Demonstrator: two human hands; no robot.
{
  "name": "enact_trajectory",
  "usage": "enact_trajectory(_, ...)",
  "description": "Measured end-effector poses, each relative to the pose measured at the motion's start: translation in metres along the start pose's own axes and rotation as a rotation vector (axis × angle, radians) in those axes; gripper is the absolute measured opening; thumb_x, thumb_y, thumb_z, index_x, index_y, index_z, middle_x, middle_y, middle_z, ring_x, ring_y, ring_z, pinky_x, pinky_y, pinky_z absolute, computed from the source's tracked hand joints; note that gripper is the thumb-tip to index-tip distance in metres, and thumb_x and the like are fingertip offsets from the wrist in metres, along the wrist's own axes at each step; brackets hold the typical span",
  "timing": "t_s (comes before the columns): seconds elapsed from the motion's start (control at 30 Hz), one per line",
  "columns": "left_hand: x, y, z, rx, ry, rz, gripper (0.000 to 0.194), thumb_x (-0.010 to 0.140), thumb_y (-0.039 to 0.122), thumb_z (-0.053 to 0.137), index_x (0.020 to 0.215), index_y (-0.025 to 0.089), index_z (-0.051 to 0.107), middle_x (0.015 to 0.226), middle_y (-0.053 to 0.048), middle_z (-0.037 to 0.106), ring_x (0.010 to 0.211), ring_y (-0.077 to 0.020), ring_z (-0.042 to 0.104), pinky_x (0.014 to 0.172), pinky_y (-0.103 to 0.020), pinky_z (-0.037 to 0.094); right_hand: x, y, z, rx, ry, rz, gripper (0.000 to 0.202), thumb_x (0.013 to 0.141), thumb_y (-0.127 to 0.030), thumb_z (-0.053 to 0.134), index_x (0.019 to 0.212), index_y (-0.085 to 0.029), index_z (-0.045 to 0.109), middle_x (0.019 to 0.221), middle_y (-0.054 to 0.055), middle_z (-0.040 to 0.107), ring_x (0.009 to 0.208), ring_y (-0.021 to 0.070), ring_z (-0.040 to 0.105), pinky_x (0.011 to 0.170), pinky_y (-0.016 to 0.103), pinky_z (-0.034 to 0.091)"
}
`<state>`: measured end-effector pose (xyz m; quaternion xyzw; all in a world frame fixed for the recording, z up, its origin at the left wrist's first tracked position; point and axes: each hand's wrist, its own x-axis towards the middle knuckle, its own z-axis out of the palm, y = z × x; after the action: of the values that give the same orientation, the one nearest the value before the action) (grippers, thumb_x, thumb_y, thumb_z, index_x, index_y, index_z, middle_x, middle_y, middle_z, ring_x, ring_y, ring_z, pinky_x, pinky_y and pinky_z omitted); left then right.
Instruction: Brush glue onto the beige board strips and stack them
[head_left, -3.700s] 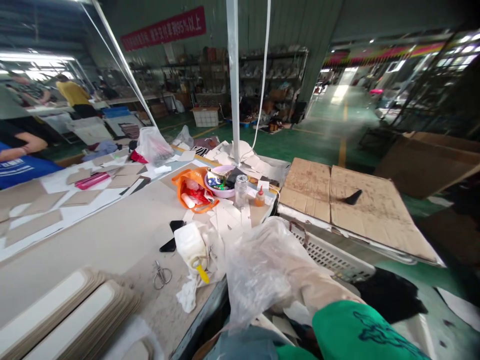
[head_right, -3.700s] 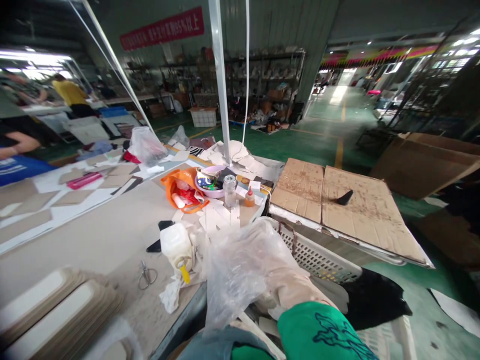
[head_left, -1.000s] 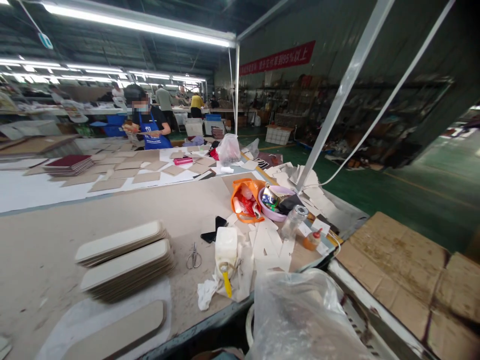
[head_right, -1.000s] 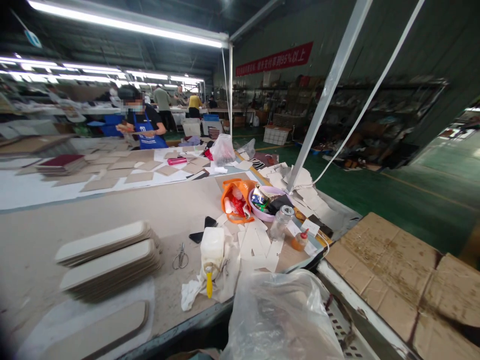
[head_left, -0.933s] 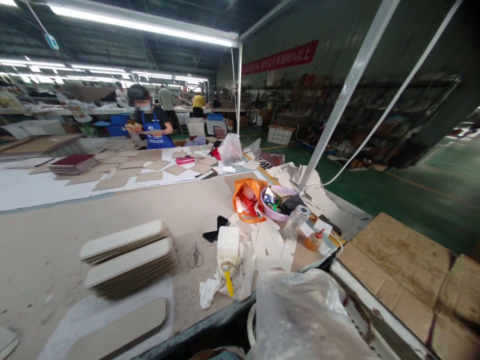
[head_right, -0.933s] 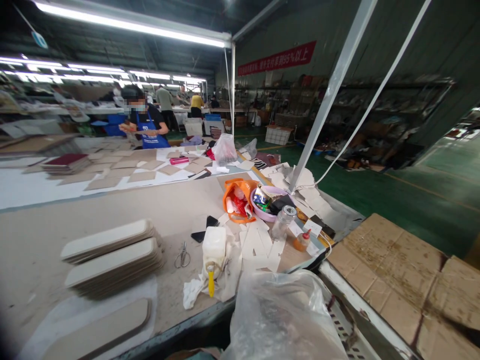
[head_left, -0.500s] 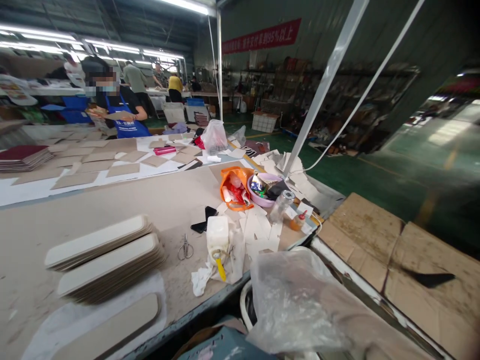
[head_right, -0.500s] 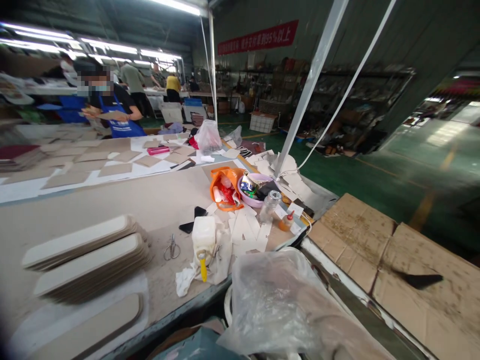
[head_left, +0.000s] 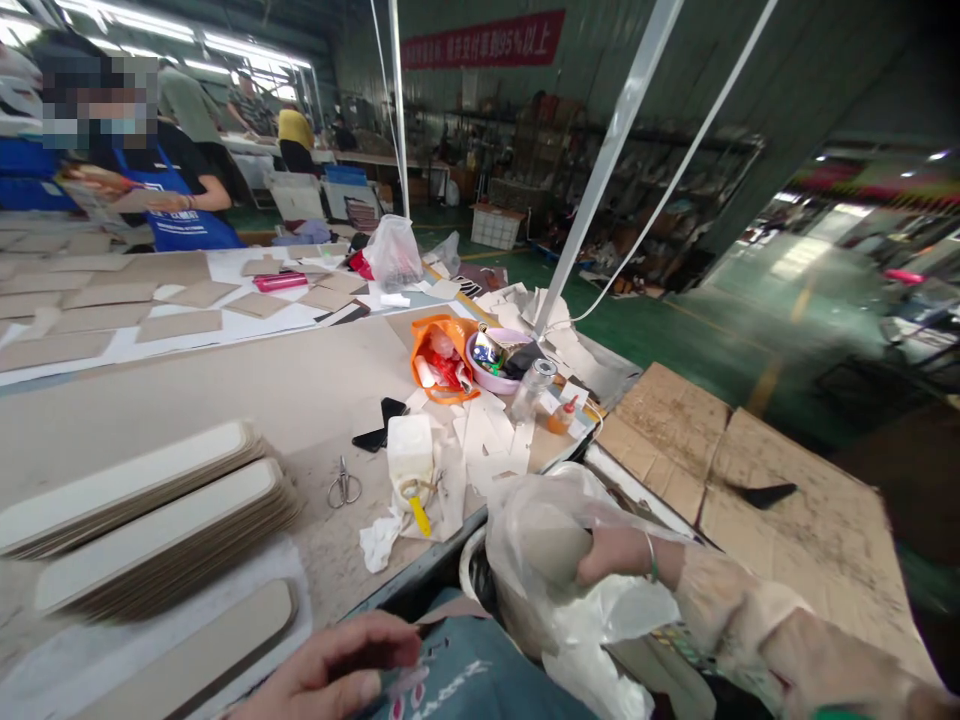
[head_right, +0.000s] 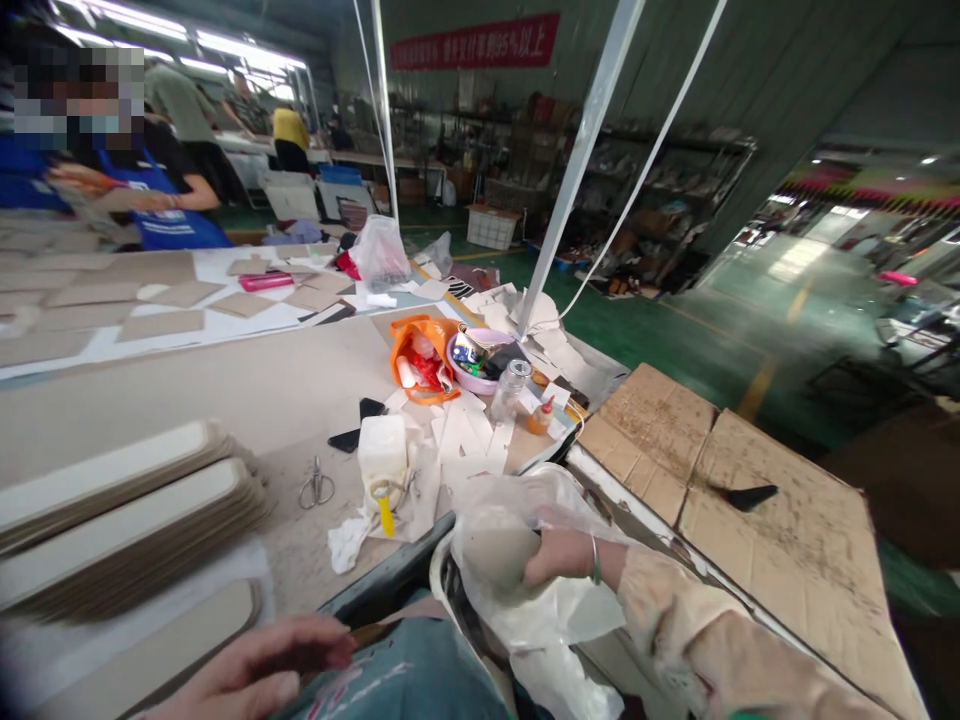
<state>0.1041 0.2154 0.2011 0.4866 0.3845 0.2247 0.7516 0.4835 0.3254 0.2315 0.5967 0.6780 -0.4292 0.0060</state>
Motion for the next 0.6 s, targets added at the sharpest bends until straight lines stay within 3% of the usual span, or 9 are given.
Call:
enact_trajectory(0.07, 0.021, 0.029, 0.015, -0.046, -0.142, 0.027, 0.039, 0.079, 0.042, 0.059, 0.111, 0.021, 0.063, 0.111, -0.009, 0.065, 0.105, -0.0261, 0.057, 0.095, -0.04, 0.042, 0.002, -0.001, 0.0, 0.176, -0.147, -0.076, 0.05, 0.036, -0.015, 0.081, 0.084, -0.013, 0.069, 0.072, -0.003, 0.064, 0.068, 0.0168, 0.059, 0.06, 0.022, 0.048)
enact_trajectory(0.13, 0.042, 0.042, 0.029, -0.136, -0.206, 0.034, 0.038, 0.079, 0.04, 0.059, 0.111, 0.02, 0.063, 0.11, -0.01, 0.066, 0.104, -0.0257, 0.059, 0.094, -0.04, 0.042, 0.002, -0.005, 0.002, 0.336, -0.169, -0.087, 0.054, 0.036, -0.019, 0.08, 0.088, -0.012, 0.068, 0.072, -0.002, 0.063, 0.066, 0.0167, 0.058, 0.057, 0.023, 0.049)
enact_trajectory(0.33, 0.087, 0.033, 0.063, -0.294, -0.391, -0.041, 0.041, 0.075, 0.038, 0.066, 0.112, 0.021, 0.063, 0.115, -0.01, 0.064, 0.11, -0.0279, 0.057, 0.1, -0.046, 0.036, -0.017, -0.01, -0.001, 0.662, -0.213, -0.099, 0.061, 0.042, -0.019, 0.077, 0.1, -0.011, 0.063, 0.074, 0.001, 0.065, 0.064, 0.0174, 0.059, 0.055, 0.025, 0.05)
enact_trajectory(0.47, 0.103, 0.035, 0.076, -0.275, -0.417, -0.046, 0.049, 0.075, 0.037, 0.066, 0.121, 0.025, 0.056, 0.131, -0.009, 0.052, 0.12, -0.0314, 0.047, 0.098, -0.045, 0.038, -0.028, -0.009, -0.014, 0.79, -0.2, -0.081, 0.064, 0.043, -0.017, 0.076, 0.105, -0.012, 0.061, 0.08, 0.003, 0.067, 0.068, 0.0204, 0.062, 0.062, 0.03, 0.052)
enact_trajectory(0.6, 0.113, 0.033, 0.076, -0.355, -0.289, 0.049, 0.07, 0.075, 0.036, 0.066, 0.137, 0.032, 0.033, 0.149, -0.01, 0.025, 0.123, -0.0294, 0.044, 0.101, -0.047, 0.034, -0.037, -0.006, -0.019, 0.925, -0.214, -0.082, 0.065, 0.04, -0.016, 0.078, 0.103, -0.01, 0.062, 0.085, 0.009, 0.068, 0.072, 0.0251, 0.063, 0.066, 0.036, 0.052)
